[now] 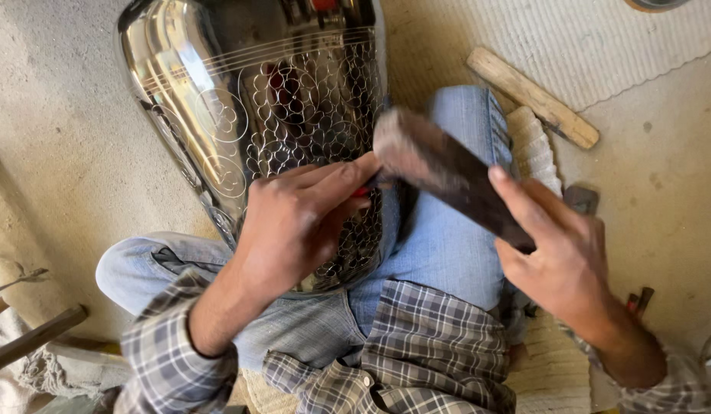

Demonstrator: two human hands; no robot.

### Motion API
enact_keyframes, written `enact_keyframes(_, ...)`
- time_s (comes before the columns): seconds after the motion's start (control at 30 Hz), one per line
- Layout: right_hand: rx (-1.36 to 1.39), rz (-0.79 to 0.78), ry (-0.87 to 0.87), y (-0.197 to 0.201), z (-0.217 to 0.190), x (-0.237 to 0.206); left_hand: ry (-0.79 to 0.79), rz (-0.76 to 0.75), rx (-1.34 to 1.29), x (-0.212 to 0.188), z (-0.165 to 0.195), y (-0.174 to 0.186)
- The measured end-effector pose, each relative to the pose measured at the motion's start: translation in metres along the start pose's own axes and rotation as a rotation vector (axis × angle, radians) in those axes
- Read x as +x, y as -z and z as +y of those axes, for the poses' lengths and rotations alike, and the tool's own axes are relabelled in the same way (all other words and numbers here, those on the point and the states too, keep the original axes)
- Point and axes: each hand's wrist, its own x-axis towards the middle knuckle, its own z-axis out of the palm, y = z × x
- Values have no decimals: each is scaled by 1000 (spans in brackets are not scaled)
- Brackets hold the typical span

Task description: The person sits cross-legged on the floor with a large engraved brass vase on their lap. They hold a small punch against the vase's decorative pattern and repeatedly strike it with a wooden mallet, repositioning the punch across the pattern to chase the design into the metal.

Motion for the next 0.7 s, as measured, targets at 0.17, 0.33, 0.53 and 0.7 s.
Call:
enact_keyframes(0.17, -3, -95, 2, 18, -2, 23, 42, 256, 33, -13, 3, -13)
enact_keyframes(0.33, 33, -69, 116, 29, -4, 44, 124, 362, 10, -24, 6, -17)
enact_keyframes(0.53, -91, -227, 131, 40, -11, 67, 257, 671, -394, -31, 13, -36)
enact_keyframes(0.7, 92, -24, 216, 56, -19, 80, 108, 898, -586, -34, 13, -59)
